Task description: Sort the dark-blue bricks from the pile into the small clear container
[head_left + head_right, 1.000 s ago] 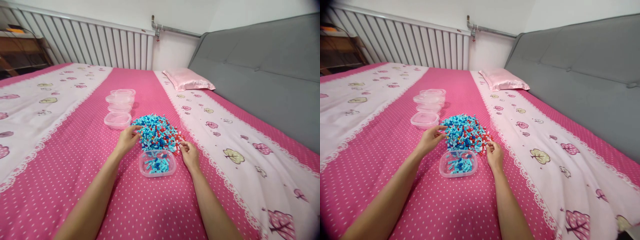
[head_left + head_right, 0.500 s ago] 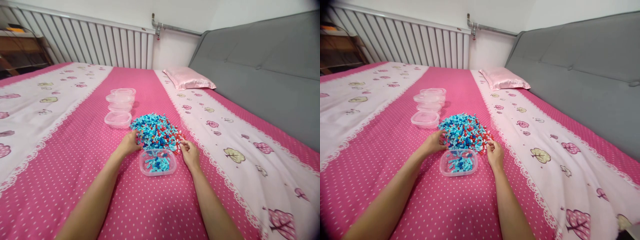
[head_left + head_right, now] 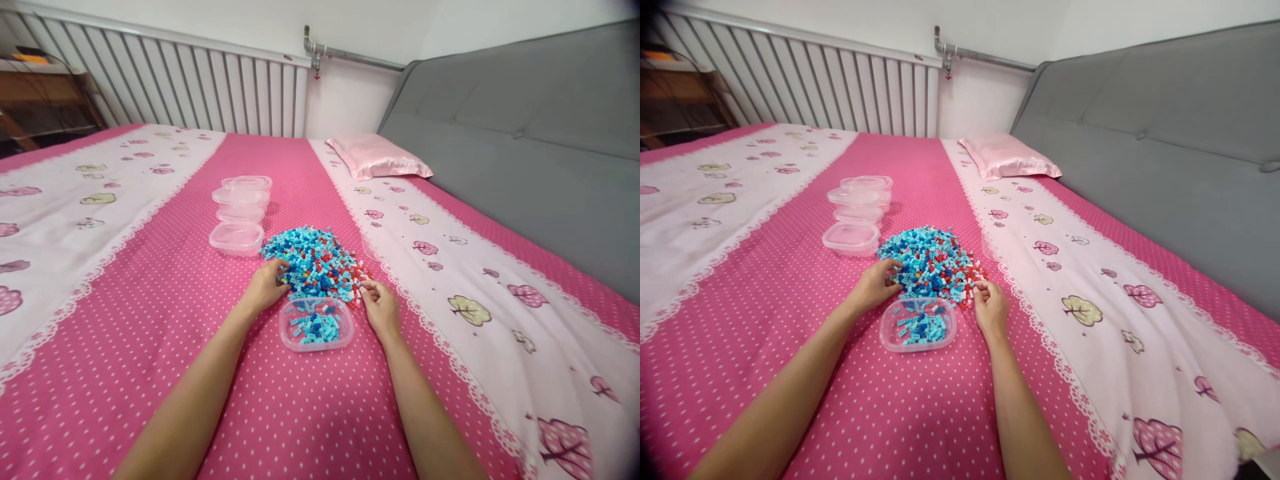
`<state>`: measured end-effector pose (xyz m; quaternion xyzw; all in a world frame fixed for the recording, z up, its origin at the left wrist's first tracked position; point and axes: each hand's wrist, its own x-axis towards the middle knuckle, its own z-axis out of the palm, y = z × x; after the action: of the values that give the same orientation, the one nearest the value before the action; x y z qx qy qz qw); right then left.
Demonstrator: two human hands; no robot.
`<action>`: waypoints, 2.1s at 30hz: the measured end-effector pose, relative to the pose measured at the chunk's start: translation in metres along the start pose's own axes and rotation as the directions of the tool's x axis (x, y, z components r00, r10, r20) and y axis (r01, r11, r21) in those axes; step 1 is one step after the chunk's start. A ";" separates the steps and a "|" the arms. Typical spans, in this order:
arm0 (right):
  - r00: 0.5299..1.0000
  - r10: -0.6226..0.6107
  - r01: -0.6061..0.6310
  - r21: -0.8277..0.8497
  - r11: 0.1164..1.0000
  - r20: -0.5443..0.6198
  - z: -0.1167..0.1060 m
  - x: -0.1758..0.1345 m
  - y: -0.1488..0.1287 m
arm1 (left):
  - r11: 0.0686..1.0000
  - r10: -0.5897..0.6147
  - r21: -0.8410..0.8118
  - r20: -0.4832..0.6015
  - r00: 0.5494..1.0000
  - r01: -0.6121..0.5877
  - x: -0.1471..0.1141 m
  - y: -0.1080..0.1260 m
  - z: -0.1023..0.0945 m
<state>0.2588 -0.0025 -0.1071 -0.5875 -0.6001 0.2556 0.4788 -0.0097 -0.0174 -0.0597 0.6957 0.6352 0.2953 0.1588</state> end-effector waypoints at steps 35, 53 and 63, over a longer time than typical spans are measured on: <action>1.000 -0.016 0.016 -0.012 1.000 -0.002 -0.001 0.001 -0.001 | 0.929 0.257 0.211 0.217 0.942 -0.303 -0.007 0.029 -0.002; 1.000 -0.020 0.020 -0.020 1.000 -0.009 -0.001 0.001 -0.002 | 1.000 0.014 -0.012 -0.075 0.997 -0.015 0.000 0.016 0.005; 1.000 -0.022 0.022 -0.008 1.000 -0.002 -0.001 0.001 -0.003 | 0.093 -0.522 -0.926 0.267 0.810 0.366 0.006 0.032 -0.016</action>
<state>0.2588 -0.0028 -0.1037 -0.5832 -0.6070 0.2473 0.4799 0.0058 -0.0184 -0.0274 0.2062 0.5099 0.5972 0.5837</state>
